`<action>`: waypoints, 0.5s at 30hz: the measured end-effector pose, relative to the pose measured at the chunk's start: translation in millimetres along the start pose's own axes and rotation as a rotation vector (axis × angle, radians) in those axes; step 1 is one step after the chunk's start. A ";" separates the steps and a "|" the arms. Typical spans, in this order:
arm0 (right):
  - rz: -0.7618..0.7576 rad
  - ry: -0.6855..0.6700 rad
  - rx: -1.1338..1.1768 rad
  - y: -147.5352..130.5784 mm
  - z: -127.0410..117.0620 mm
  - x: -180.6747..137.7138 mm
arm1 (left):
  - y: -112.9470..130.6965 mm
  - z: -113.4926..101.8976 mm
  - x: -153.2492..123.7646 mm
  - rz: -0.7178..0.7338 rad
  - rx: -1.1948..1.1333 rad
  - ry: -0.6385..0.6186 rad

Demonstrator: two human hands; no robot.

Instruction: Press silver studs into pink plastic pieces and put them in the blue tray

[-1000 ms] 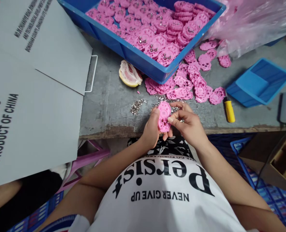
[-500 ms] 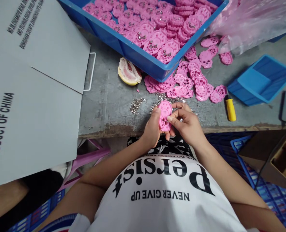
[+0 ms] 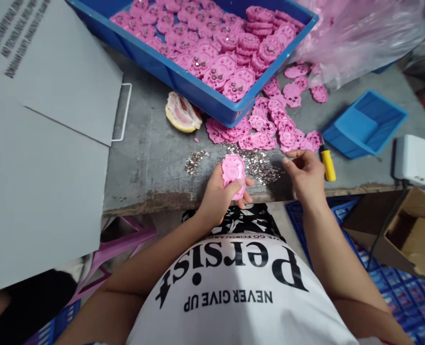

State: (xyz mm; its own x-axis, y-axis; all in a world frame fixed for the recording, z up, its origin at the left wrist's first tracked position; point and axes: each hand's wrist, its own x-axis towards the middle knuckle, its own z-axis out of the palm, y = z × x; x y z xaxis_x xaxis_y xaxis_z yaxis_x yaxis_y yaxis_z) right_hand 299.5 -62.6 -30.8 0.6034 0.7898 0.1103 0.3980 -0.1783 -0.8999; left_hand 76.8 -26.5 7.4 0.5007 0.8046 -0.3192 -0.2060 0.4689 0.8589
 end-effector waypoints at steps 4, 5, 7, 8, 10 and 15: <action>0.075 -0.008 -0.329 26.0 -32.8 14.3 | 1.1 1.9 -0.6 0.008 0.047 0.039; 0.082 -0.034 -0.338 29.8 -37.1 14.7 | 1.6 2.9 -0.5 0.006 0.052 0.037; 0.073 -0.075 -0.349 33.8 -41.4 13.3 | 2.8 4.9 -0.6 -0.003 0.063 0.029; 0.057 -0.085 -0.364 34.3 -42.0 12.1 | 3.4 5.7 -0.7 -0.009 0.069 0.022; 0.014 -0.103 -0.404 33.1 -41.1 9.7 | 4.2 6.9 -0.9 -0.018 0.079 0.012; -0.108 -0.198 -0.516 26.0 -35.3 5.5 | 4.0 7.6 -0.7 -0.025 0.080 0.007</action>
State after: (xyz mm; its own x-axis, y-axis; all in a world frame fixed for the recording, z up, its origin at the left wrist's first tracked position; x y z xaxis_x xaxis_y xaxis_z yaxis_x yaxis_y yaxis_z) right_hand 337.5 -83.6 -38.7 0.4187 0.9058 0.0645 0.7670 -0.3147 -0.5592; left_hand 82.0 -28.0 14.1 0.4989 0.7958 -0.3433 -0.1253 0.4582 0.8800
